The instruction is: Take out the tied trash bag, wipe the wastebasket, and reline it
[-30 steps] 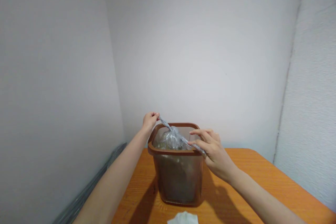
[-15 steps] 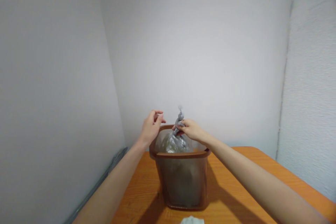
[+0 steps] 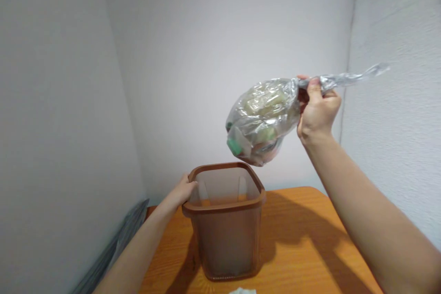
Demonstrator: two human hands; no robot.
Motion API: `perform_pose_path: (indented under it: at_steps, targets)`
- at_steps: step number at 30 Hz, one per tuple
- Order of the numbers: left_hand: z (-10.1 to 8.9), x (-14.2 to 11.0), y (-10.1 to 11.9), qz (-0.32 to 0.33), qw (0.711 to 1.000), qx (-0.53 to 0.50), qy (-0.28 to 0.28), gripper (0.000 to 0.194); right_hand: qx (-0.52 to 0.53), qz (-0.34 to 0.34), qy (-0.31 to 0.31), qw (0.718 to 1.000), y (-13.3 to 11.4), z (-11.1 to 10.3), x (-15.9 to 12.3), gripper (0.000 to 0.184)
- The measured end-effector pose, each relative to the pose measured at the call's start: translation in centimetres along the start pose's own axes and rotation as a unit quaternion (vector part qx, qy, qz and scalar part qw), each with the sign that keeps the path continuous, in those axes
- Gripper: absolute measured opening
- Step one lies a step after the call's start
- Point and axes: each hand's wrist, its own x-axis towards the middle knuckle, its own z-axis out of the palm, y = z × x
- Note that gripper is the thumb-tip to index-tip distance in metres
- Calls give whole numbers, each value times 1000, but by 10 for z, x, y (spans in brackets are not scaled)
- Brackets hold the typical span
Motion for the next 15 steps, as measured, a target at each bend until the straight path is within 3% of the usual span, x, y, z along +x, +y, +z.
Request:
perform_pose_path:
  at_steps: [4,8,12,15]
  targets:
    - [-1,8,-5,-8,1000,19,0,31,-194,-37,-55,979,12,-68,-6,32]
    - [1,15,-12,-17,999,36,5,33,-428,12,-178,886,44,-150,-43,39]
    - [1,18,-16,-26,998,52,1,27,-494,72,-216,839,79,-222,-76,43]
    - [-1,18,-19,-26,997,66,3,18,-540,117,-228,801,100,-260,-94,47]
